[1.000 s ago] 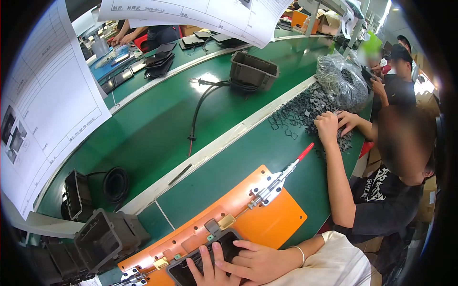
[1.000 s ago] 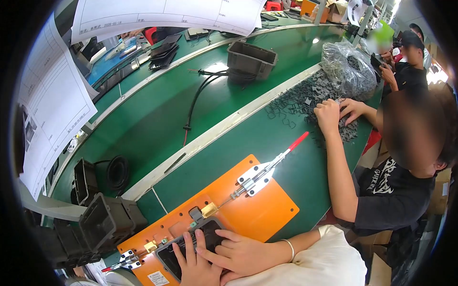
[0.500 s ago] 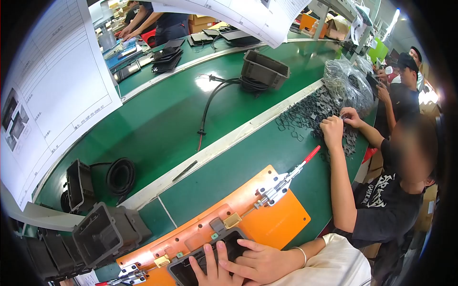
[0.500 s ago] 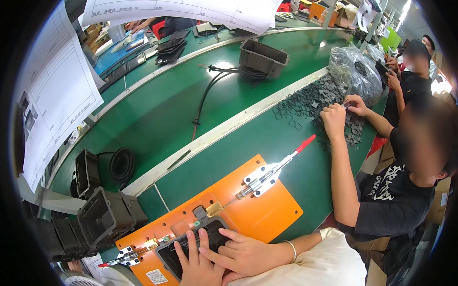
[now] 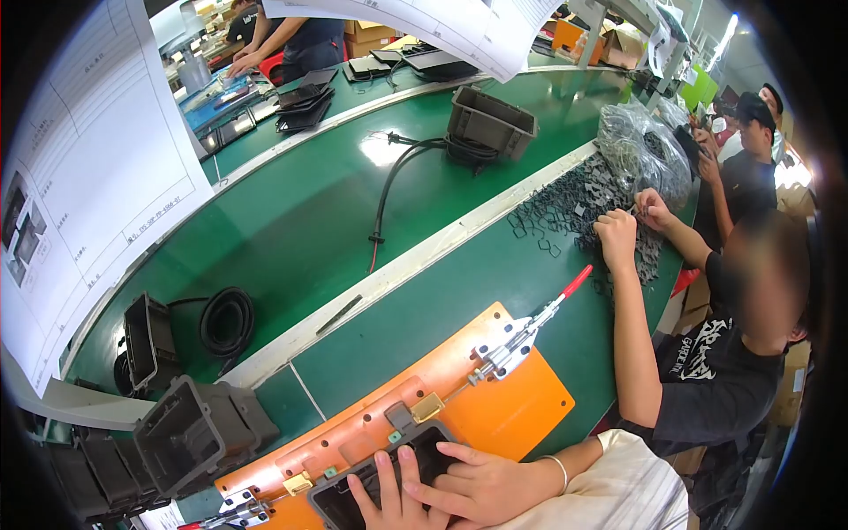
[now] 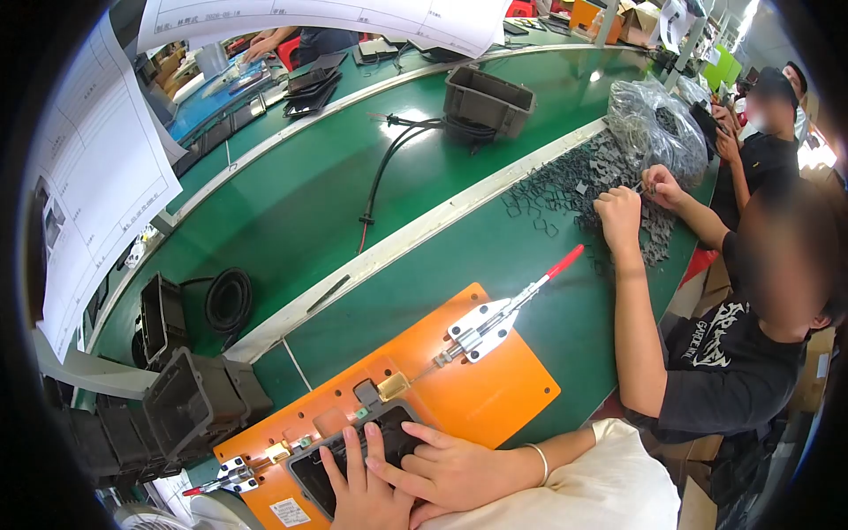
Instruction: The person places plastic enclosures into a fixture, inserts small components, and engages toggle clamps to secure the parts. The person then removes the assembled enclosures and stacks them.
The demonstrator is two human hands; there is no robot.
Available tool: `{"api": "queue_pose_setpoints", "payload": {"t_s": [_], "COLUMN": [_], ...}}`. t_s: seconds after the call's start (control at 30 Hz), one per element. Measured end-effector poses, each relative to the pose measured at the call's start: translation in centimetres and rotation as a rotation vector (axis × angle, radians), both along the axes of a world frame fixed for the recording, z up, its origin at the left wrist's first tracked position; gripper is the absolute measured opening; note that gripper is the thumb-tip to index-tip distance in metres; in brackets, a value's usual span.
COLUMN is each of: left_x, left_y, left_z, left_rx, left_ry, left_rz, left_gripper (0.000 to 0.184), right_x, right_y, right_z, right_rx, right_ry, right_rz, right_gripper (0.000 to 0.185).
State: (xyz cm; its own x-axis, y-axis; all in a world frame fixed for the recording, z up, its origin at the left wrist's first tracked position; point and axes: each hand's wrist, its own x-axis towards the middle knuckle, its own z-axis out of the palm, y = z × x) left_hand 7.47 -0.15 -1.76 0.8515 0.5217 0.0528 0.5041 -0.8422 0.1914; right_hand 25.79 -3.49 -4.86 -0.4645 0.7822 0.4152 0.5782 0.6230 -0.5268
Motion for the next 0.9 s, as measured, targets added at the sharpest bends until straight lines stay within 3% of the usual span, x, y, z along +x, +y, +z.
{"api": "queue_pose_setpoints", "payload": {"t_s": [0.13, 0.2, 0.27, 0.37, 0.7, 0.77, 0.9], "left_x": [0.0, 0.0, 0.1, 0.1, 0.0, 0.0, 0.0], "left_y": [0.2, 0.2, 0.4, 0.0, 0.2, 0.3, 0.4], "left_z": [0.4, -0.1, -1.1, -0.1, 0.4, 0.9, 0.6], "left_rx": [-0.006, -0.003, 0.257, 0.080, 0.095, -0.069, 0.011], "left_ry": [0.022, 0.038, 0.066, 0.046, 0.066, -0.008, 0.054], "left_rz": [-0.022, -0.024, -0.032, -0.006, -0.032, -0.031, -0.047], "left_gripper": [0.061, 0.061, 0.063, 0.061, 0.061, 0.057, 0.057], "right_x": [0.1, 0.1, 0.2, 0.0, -0.1, -0.1, 0.0], "right_y": [0.0, 0.0, 0.0, 0.0, -0.1, -0.1, -0.1], "right_z": [0.3, 0.1, 0.0, 0.0, 0.1, 0.2, -0.1], "right_rx": [-0.028, -0.014, -0.006, -0.018, -0.044, -0.039, -0.036], "right_ry": [-0.147, -0.089, -0.028, 0.006, 0.029, 0.010, 0.008], "right_rz": [0.018, 0.015, 0.016, 0.019, 0.019, 0.004, 0.021], "right_gripper": [0.083, 0.083, 0.084, 0.085, 0.085, 0.085, 0.085]}}
